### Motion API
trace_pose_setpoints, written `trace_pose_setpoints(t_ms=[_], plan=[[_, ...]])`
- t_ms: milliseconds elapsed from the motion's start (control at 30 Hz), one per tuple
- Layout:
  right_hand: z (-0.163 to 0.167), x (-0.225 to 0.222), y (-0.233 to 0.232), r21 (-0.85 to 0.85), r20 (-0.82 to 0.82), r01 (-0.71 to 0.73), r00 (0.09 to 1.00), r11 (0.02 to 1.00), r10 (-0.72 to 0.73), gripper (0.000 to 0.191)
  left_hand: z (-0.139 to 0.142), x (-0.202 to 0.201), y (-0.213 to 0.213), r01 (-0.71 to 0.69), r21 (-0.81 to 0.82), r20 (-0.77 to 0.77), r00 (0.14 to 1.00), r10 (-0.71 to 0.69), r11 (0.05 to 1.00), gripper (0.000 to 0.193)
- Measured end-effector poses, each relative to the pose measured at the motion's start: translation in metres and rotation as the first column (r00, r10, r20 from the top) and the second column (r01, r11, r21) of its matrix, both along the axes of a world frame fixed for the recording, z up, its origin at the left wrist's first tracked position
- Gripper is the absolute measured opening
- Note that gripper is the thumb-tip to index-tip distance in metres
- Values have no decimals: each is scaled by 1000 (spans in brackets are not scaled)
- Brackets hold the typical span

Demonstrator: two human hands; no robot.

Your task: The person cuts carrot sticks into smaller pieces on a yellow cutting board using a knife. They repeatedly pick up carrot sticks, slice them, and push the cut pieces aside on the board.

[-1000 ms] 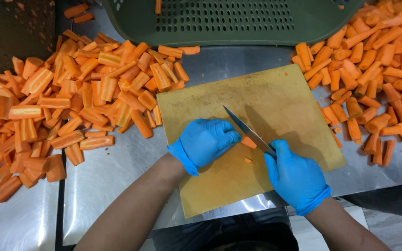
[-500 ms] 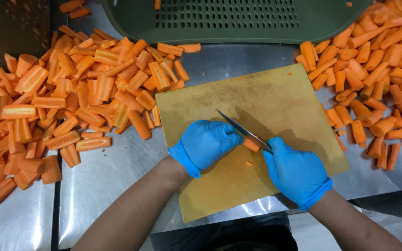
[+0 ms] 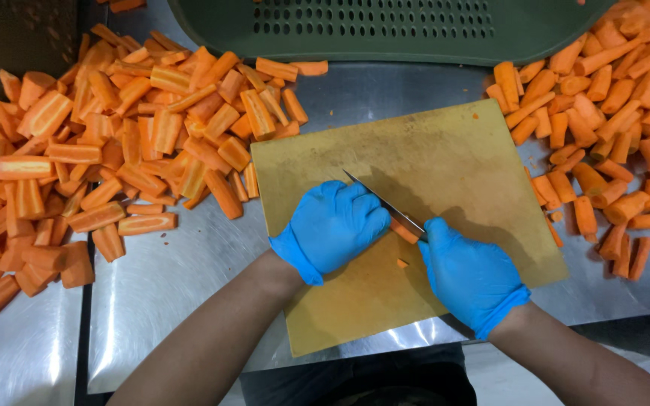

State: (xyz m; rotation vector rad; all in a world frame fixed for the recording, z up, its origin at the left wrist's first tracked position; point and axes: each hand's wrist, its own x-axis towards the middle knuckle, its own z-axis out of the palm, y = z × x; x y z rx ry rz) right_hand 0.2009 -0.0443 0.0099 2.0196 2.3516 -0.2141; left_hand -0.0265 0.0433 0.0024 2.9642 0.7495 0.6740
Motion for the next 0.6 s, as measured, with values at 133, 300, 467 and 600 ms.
trace_pose_setpoints(t_ms=[133, 300, 467, 600], plan=[[2, -4, -1, -6, -22, 11, 1000, 1000, -11, 22, 11, -1, -5, -12, -12, 237, 971, 15, 1000, 45], [5, -7, 4, -106, 13, 38, 999, 994, -37, 24, 10, 11, -15, -221, -123, 30, 974, 226, 968, 66], [11, -4, 14, -245, -1, 79, 997, 966, -82, 28, 3, 14, -15, -217, -196, 98, 966, 239, 956, 76], [-1, 9, 19, -342, 60, 153, 988, 927, -141, 30, 0, 25, -12, -166, -108, 85, 981, 176, 980, 75]])
